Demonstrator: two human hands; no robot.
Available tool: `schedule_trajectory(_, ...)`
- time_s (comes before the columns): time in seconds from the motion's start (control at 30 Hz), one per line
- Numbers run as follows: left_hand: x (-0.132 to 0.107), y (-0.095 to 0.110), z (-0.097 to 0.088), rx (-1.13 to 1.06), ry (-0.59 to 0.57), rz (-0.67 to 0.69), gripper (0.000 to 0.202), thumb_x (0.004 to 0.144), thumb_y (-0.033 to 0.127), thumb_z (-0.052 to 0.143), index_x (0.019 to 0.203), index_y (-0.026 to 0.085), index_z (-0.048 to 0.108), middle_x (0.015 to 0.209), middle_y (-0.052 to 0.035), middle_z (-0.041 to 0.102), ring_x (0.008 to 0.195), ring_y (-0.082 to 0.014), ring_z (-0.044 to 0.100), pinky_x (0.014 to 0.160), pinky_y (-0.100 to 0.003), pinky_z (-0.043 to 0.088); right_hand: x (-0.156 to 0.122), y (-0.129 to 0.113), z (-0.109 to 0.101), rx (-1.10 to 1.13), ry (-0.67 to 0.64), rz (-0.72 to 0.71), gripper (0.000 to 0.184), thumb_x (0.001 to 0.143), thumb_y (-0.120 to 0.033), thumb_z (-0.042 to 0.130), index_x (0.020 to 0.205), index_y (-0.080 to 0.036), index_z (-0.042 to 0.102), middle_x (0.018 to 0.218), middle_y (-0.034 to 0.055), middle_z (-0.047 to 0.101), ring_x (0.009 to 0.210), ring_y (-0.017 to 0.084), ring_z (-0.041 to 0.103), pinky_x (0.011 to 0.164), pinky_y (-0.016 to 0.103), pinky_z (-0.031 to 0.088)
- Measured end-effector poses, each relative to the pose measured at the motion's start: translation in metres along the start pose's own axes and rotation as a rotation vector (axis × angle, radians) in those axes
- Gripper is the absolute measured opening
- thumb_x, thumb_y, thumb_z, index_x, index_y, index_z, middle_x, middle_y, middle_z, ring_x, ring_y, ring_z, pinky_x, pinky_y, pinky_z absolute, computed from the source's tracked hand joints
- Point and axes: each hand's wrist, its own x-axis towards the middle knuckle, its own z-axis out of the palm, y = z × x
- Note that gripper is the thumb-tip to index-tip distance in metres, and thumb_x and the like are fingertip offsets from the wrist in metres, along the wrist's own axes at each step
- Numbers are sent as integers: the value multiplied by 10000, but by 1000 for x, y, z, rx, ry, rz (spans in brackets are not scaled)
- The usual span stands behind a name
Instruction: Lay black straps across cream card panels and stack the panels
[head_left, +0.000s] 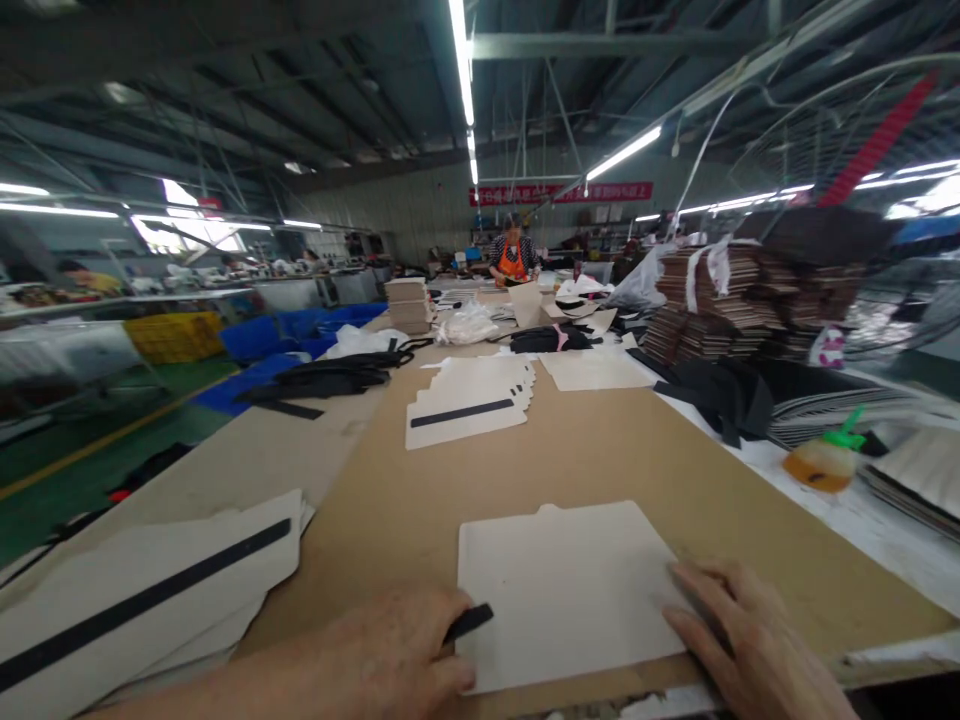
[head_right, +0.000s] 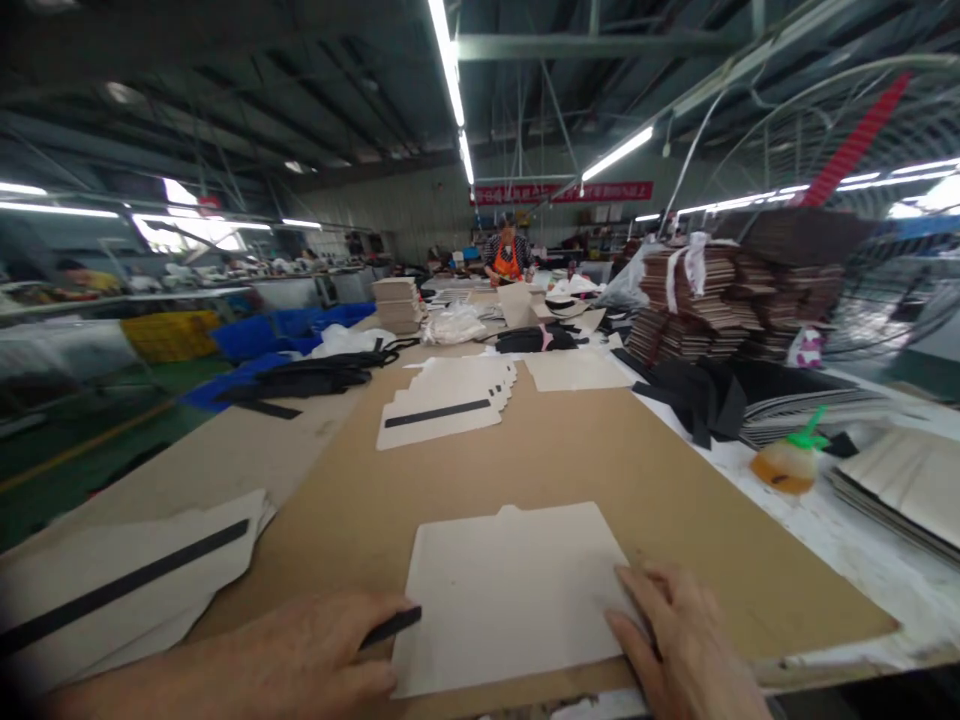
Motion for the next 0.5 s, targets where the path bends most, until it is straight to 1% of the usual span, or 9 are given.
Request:
schedule_trajectory(0.07, -10, 1, -3, -305, -66, -137, 300, 699, 361, 676, 974, 241, 688, 881, -8, 714, 789, -210, 655, 629, -265, 459, -4, -19, 0, -31, 176, -104, 429, 898, -506, 514, 1196, -249, 686, 1264, 182, 577, 1139, 408, 573, 947, 626, 471)
schedule_trajectory(0.1, -14, 1, -3, -486, -91, -197, 408, 643, 371, 724, 1022, 231, 671, 881, -4, 702, 757, -197, 636, 573, -248, 425, -4, -32, 0, 11, 217, -142, 431, 905, -496, 520, 1227, -249, 664, 1287, 185, 557, 1153, 405, 562, 950, 618, 474)
schedule_trajectory(0.13, -16, 1, -1, -653, -105, -242, 515, 593, 370, 759, 1074, 222, 649, 874, 1, 687, 703, -173, 607, 516, -231, 378, -5, -48, -1, 89, 211, -182, 418, 915, -476, 528, 1255, -259, 639, 1299, 172, 552, 1162, 381, 564, 954, 579, 491)
schedule_trajectory(0.2, -20, 3, 6, -914, -130, -297, 660, 529, 338, 793, 1147, 201, 606, 841, 18, 655, 575, -114, 505, 437, -208, 273, -6, -85, -2, 301, 89, -266, 394, 929, -429, 551, 1295, -290, 594, 1283, 125, 577, 1141, 303, 593, 934, 450, 541)
schedule_trajectory(0.27, -23, 7, 16, -1041, -151, -306, 683, 496, 287, 800, 1140, 191, 595, 781, 43, 623, 490, -73, 396, 409, -200, 215, -7, -125, 0, 494, -69, -285, 381, 957, -396, 526, 1323, -300, 566, 1269, 101, 592, 1081, 242, 623, 869, 352, 571)
schedule_trajectory(0.33, -25, 13, 25, -1068, -159, -258, 577, 499, 271, 800, 1041, 180, 623, 711, 58, 582, 467, -60, 359, 405, -196, 213, -10, -159, 5, 640, -153, -250, 382, 982, -371, 487, 1352, -293, 540, 1235, 93, 605, 985, 197, 644, 804, 292, 580)
schedule_trajectory(0.4, -24, 16, 34, -1102, -173, -142, 439, 531, 308, 803, 914, 174, 637, 664, 59, 537, 482, -64, 380, 422, -191, 245, -13, -181, 14, 739, -177, -262, 396, 986, -327, 479, 1380, -297, 516, 1204, 84, 612, 948, 175, 645, 780, 259, 575)
schedule_trajectory(0.43, -22, 15, 39, -1124, -185, -69, 400, 549, 340, 810, 867, 171, 635, 662, 51, 529, 506, -71, 405, 441, -189, 277, -15, -188, 20, 767, -162, -280, 414, 981, -296, 485, 1394, -309, 506, 1198, 80, 612, 949, 172, 646, 779, 249, 571)
schedule_trajectory(0.5, -13, 10, 49, -1156, -191, 52, 413, 564, 429, 833, 810, 169, 628, 680, 29, 536, 571, -94, 461, 492, -198, 351, -19, -194, 29, 779, -79, -312, 469, 959, -241, 509, 1415, -347, 494, 1197, 73, 613, 955, 177, 651, 774, 238, 565)
